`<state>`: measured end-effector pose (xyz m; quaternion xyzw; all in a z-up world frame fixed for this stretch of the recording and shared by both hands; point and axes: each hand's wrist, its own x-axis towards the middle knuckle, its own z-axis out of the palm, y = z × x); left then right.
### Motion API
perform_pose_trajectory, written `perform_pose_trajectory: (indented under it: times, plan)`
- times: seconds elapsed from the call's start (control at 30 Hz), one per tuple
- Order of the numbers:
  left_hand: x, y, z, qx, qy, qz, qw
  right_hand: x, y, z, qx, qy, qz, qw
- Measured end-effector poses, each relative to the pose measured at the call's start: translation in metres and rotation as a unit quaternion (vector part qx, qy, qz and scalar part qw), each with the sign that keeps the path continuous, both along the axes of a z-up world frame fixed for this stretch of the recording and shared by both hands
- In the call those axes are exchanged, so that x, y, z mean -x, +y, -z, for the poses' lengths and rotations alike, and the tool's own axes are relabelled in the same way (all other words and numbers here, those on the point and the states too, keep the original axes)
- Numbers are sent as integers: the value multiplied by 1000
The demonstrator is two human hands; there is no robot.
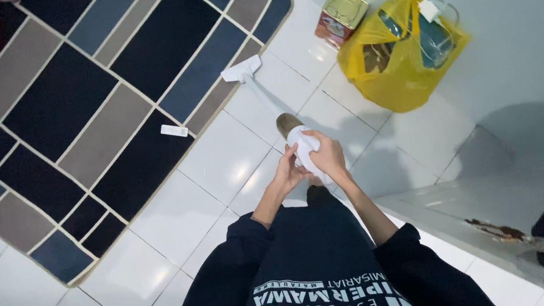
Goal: Vacuuming the floor and a rug in a room.
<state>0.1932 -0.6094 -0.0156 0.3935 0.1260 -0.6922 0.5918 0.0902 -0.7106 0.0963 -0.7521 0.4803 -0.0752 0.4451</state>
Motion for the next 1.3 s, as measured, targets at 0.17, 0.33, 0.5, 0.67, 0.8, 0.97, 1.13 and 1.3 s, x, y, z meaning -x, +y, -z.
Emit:
perform_pose_trajectory:
  times: [0.17,0.33,0.5,0.67,0.8,0.97,1.13,1.3]
  plan:
    - [-49,-7,8,-23,-24,-28,999,-55,-10,8,18,-18,-36,999]
    - [-84,-14,4,-21,-43,-54,997,-101,-18,22,23,-9,-62,998]
    - [-107,-36,-13,-34,-97,-57,993,-127,-36,30,43,-6,-61,997]
    - [-106,-73,-10,8,-79,-112,991,-142,-81,6,65,1,-114,991]
    - [-113,-115,9,7,-55,-144,988,-150,-124,8,86,-12,-177,980]
    - [-119,-169,-12,-19,-40,-172,984,-164,-187,7,80,-4,-208,975]
    - [-128,-216,-26,-53,-72,-218,972,-182,-233,-12,70,-16,-248,966]
    - [-151,-248,-20,-41,-133,-251,958,-210,-265,-16,48,-28,-268,962]
